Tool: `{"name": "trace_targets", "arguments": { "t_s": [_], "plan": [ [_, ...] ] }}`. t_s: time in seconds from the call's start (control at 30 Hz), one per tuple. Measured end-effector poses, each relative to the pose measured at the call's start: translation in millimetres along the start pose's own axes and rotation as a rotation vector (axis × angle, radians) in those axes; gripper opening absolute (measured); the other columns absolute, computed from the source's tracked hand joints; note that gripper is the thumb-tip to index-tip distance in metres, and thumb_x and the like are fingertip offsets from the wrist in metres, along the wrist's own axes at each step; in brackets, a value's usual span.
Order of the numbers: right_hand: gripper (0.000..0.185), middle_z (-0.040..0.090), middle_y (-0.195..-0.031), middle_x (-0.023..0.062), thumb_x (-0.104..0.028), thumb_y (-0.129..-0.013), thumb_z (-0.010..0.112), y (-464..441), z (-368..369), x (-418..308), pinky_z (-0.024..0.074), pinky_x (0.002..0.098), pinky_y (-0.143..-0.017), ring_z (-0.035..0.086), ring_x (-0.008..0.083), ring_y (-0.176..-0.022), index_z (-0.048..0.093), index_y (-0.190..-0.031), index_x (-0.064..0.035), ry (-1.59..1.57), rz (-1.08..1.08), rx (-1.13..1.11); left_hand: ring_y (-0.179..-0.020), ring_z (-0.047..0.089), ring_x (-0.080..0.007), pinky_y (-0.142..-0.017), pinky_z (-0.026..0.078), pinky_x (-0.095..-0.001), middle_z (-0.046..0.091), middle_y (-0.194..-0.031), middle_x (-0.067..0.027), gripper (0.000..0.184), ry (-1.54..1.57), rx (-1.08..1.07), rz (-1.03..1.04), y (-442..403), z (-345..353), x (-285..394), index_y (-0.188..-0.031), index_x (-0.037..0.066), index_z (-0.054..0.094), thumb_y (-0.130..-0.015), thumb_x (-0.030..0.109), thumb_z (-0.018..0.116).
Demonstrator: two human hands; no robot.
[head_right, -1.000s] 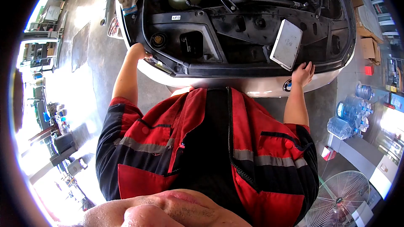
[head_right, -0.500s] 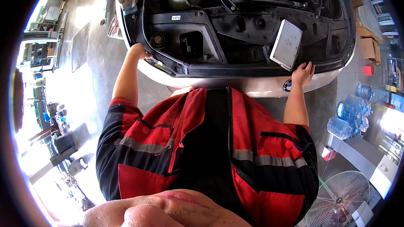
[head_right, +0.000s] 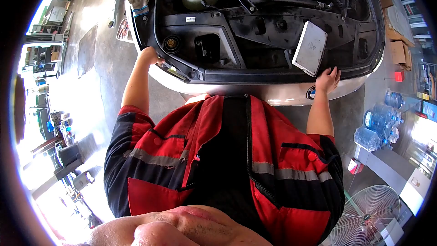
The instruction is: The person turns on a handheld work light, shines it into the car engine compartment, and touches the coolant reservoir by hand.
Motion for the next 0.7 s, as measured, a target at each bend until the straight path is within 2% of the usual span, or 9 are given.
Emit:
{"name": "trace_targets", "arguments": {
  "t_s": [0.33, 0.43, 0.7],
  "plan": [
    [0.046, 0.041, -0.152, 0.0106, -0.038, -0.099, 0.046, 1.0, -1.4, -1.4, 0.0296, 0.0438, -0.114, 0.038, 0.0298, -0.14, 0.054, -0.138, -0.0152, 0.008, 0.011, -0.007, -0.095, 0.07, -0.0298, -0.083, 0.054, -0.0382, 0.074, -0.093, -0.0121, 0.058, -0.013, 0.007, 0.009, -3.6, 3.2, -1.0, -0.095, 0.006, 0.076, -0.066, 0.055, 0.085],
    [0.046, 0.043, -0.15, 0.0096, -0.039, -0.099, 0.046, 1.1, -2.3, -1.9, 0.0328, 0.043, -0.112, 0.041, 0.0302, -0.137, 0.054, -0.138, -0.0165, 0.044, 0.005, 0.013, -0.095, 0.07, -0.0297, -0.083, 0.054, -0.0381, 0.074, -0.093, -0.012, 0.057, 0.002, 0.012, 0.007, -2.7, 3.1, -1.3, -0.096, 0.006, 0.076, -0.066, 0.055, 0.085],
    [0.045, 0.042, -0.151, 0.0123, -0.037, -0.099, 0.046, 2.2, -4.4, -4.3, 0.0294, 0.0436, -0.114, 0.038, 0.0309, -0.139, 0.054, -0.137, -0.014, 0.0, 0.011, -0.007, -0.095, 0.07, -0.0294, -0.083, 0.054, -0.038, 0.074, -0.094, -0.0118, 0.058, -0.004, 0.011, -0.006, -2.0, 2.0, -1.0, -0.096, 0.006, 0.076, -0.066, 0.055, 0.085]
  ]
}}
Point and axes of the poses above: each hand's wrist, its own y-axis away from the middle knuckle, its own z-axis out of the palm, x = y × z, the point moved 6 cm from there along -y, towards the middle knuckle
